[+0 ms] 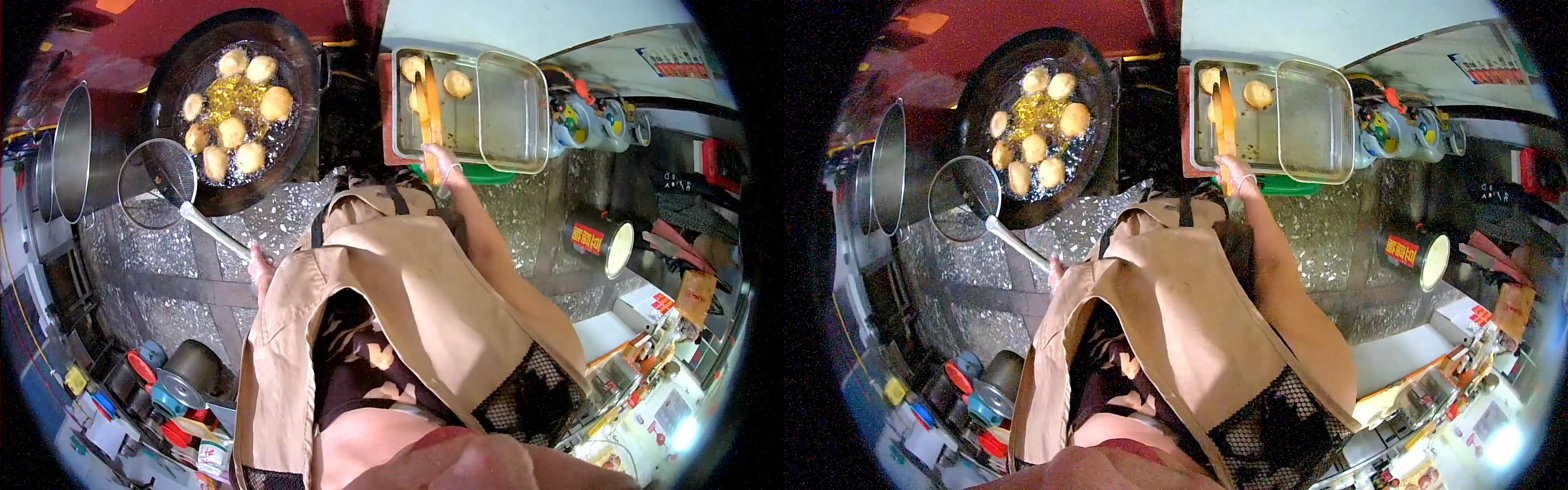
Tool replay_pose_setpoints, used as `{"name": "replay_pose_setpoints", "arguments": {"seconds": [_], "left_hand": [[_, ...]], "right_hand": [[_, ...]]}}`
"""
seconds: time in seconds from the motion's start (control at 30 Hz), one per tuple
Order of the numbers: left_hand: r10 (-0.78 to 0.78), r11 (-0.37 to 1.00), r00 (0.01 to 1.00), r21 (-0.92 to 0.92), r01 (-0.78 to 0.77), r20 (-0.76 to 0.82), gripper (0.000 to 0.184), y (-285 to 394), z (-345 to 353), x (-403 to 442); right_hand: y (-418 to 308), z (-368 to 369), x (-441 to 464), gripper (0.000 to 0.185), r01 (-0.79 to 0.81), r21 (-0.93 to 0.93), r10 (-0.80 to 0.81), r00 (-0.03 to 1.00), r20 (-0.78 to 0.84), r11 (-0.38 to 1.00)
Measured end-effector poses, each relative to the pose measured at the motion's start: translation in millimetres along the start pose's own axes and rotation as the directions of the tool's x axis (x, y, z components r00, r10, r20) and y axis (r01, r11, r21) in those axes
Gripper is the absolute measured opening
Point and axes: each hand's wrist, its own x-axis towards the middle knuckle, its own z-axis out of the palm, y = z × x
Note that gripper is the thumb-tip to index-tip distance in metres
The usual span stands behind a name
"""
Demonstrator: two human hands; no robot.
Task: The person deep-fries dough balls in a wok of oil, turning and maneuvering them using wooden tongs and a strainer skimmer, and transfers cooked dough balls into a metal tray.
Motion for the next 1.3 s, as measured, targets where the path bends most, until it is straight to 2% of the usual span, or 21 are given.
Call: {"name": "replay_pose_setpoints", "arguments": {"seconds": [0.17, 0.27, 0.3, 0.37, 0.4, 0.5, 0.53, 0.57, 0.63, 0.73, 0.83, 1.0, 1.07, 1.17, 1.3], "left_hand": [[0.003, 0.997, 1.0, 0.078, -0.002, -0.016, 0.048, 0.6, -6.6, -0.6], [0.01, 0.995, 1.0, 0.104, -0.008, -0.02, 0.048, 3.3, -6.4, -3.6], [0.012, 0.993, 1.0, 0.114, -0.009, -0.02, 0.049, 3.7, -6.3, -5.9], [0.02, 0.99, 1.0, 0.14, -0.017, -0.023, 0.049, 4.5, -6.7, -9.4], [0.024, 0.988, 0.999, 0.153, -0.02, -0.023, 0.049, 5.9, -5.5, -11.5], [0.017, 0.979, 0.997, 0.205, -0.003, -0.069, 0.05, 13.4, 1.4, -24.5], [0.013, 0.973, 0.995, 0.232, 0.011, -0.101, 0.05, 17.8, 5.5, -32.0], [0.009, 0.966, 0.991, 0.257, 0.026, -0.132, 0.05, 21.9, 9.5, -39.3], [0.005, 0.969, 0.991, 0.247, 0.029, -0.133, 0.049, 20.7, 6.9, -39.3], [0.01, 0.983, 0.997, 0.186, 0.005, -0.08, 0.049, 19.6, 0.9, -36.9], [0.007, 0.986, 0.999, 0.166, 0.002, -0.053, 0.048, 17.5, -2.1, -28.1], [-0.043, 0.985, 0.998, 0.165, 0.05, -0.05, 0.043, -2.1, -18.8, 6.6], [-0.046, 0.986, 0.998, 0.156, 0.054, -0.053, 0.043, -5.8, -20.0, 10.9], [-0.042, 0.986, 0.998, 0.158, 0.049, -0.053, 0.042, -7.4, -17.6, 8.6], [-0.038, 0.985, 0.997, 0.168, 0.047, -0.061, 0.042, -7.4, -16.9, 4.8]], "right_hand": [[11.8, -12.2, 15.4, 0.021, -0.023, -0.09, 0.016, 0.997, -0.074, 0.996], [4.3, -3.8, 6.7, 0.022, 0.142, -0.147, -0.156, 0.983, -0.093, 0.979], [2.8, -3.6, 10.1, 0.022, 0.142, -0.151, -0.157, 0.984, -0.088, 0.978], [0.6, -5.3, 16.5, 0.02, 0.169, -0.038, -0.171, 0.982, -0.082, 0.985], [-4.6, -4.5, 19.4, 0.022, 0.179, -0.111, -0.189, 0.978, -0.092, 0.978], [-19.2, -2.2, 26.1, 0.022, 0.123, -0.196, -0.14, 0.987, -0.076, 0.973], [-18.0, -2.1, 32.6, 0.023, 0.095, -0.1, -0.101, 0.993, -0.056, 0.99], [-16.1, -3.2, 37.9, 0.023, 0.095, -0.1, -0.101, 0.994, -0.053, 0.99], [-11.2, -3.2, 44.3, 0.023, 0.038, -0.156, -0.06, 0.988, -0.139, 0.987], [-12.2, -5.0, 48.7, 0.023, -0.011, -0.103, 0.001, 0.995, -0.1, 0.995], [-7.9, 0.1, 45.5, 0.029, 0.076, -0.103, -0.084, 0.993, -0.083, 0.992], [-5.9, 10.1, 41.0, 0.028, 0.084, -0.12, -0.092, 0.993, -0.07, 0.989], [-8.8, 11.7, 48.4, 0.027, -0.026, -0.106, 0.011, 0.991, -0.136, 0.994], [-15.2, 9.8, 49.9, 0.029, -0.029, -0.187, 0.011, 0.995, -0.098, 0.982], [-15.5, -4.2, 32.4, 0.033, 0.056, -0.108, -0.067, 0.993, -0.096, 0.993]]}}
